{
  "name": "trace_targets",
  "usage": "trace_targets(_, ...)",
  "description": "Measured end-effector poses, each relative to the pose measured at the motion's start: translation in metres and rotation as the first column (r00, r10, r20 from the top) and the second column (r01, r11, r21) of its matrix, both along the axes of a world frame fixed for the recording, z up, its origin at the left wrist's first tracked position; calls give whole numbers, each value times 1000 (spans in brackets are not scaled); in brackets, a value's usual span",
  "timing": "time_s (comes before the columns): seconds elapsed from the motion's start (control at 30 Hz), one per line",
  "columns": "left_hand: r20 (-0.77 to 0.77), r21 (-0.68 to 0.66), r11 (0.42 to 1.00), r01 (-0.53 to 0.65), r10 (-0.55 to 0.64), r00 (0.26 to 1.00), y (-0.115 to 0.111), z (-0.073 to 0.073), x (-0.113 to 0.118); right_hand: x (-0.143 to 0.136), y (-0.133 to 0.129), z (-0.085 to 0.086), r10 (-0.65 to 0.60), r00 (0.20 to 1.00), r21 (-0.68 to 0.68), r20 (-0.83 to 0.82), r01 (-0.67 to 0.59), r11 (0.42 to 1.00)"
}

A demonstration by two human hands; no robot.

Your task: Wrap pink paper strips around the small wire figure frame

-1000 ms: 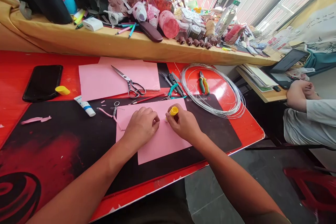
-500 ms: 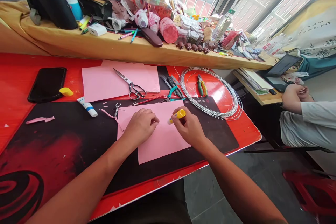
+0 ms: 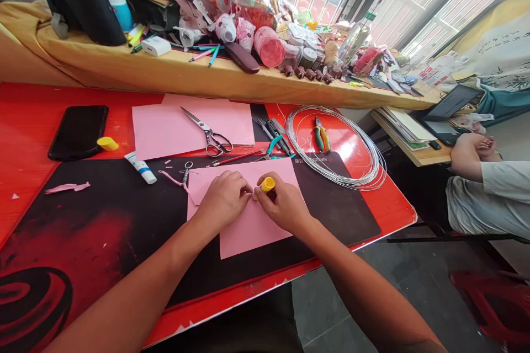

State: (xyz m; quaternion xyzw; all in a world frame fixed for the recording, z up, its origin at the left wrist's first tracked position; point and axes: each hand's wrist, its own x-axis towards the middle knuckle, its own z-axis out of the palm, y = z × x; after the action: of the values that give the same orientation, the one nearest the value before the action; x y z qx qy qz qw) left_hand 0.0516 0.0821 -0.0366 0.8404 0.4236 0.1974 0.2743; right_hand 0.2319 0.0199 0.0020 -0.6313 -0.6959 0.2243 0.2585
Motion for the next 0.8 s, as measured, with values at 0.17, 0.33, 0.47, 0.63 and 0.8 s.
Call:
trace_targets(0.17, -57, 62, 998, -3, 7, 998, -2, 2, 1, 1, 2, 1, 21, 993, -1, 115, -21, 1000)
trace_targets(0.33, -87, 78, 997, 6, 0, 996, -4, 5, 2, 10, 2, 5, 11, 987, -15, 163, -9, 1000)
trace_targets(0.47, -83, 68, 998, 6, 0, 997, -4, 6, 2, 19, -1, 6, -20, 988, -21, 156, 23, 1000)
trace_targets(0.63, -67, 61, 998, -6, 10, 998, -4, 5, 2, 33, -7, 6, -75, 993, -26, 88, 77, 997)
trace_targets(0.8, -54, 61, 998, -6, 9, 998, -4, 1, 2, 39, -14, 9, -146, 989, -5, -13, 146, 989)
